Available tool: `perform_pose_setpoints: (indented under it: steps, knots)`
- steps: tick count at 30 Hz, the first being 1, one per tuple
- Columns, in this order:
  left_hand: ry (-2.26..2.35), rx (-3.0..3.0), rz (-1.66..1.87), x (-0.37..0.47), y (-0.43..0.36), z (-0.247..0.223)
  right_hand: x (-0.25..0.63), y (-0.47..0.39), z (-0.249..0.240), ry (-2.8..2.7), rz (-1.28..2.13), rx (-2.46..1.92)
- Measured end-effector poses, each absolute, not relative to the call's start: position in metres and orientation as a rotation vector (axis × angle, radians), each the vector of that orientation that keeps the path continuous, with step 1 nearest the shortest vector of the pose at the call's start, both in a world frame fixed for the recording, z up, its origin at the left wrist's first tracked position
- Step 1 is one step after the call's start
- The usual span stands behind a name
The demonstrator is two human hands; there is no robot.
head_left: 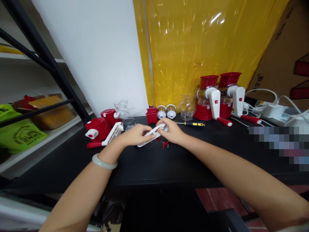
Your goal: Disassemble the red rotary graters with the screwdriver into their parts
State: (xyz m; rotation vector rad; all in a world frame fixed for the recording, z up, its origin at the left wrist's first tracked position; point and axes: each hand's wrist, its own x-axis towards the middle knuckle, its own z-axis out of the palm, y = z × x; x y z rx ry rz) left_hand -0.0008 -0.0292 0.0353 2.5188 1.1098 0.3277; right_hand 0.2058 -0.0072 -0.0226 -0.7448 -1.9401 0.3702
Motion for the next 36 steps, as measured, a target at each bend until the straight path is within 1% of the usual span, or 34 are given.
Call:
perform_pose_setpoints:
  steps: [4, 6, 9, 11, 14, 18, 23, 36]
  knots:
    - [1.257, 2.587, 0.364, -0.010, -0.032, 0.051, 0.204, -0.001, -0.029, -1.871, 0.367, -0.784]
    - [1.516, 2.597, 0.408, -0.022, -0.030, 0.061, 0.203, 0.001, -0.033, -1.856, 0.399, -0.812]
    - [2.083, 2.524, 0.462, -0.051, -0.022, 0.074, 0.201, 0.000, -0.035, -1.912, 0.429, -0.806]
    - [2.293, 2.467, 0.384, -0.070, -0.015, 0.078, 0.201, -0.003, -0.034, -1.999, 0.400, -0.772]
    - [2.457, 2.322, 0.185, -0.094, -0.006, 0.078, 0.202, -0.009, -0.032, -2.193, 0.275, -0.710]
    - [2.590, 2.166, 0.049, -0.109, -0.002, 0.076, 0.202, -0.014, -0.029, -2.353, 0.198, -0.668]
    - [2.683, 1.988, 0.025, -0.110, 0.000, 0.073, 0.201, -0.016, -0.029, -2.386, 0.203, -0.665]
    - [2.643, 1.912, -0.090, -0.104, 0.009, 0.062, 0.201, -0.019, -0.025, -2.395, 0.211, -0.659]
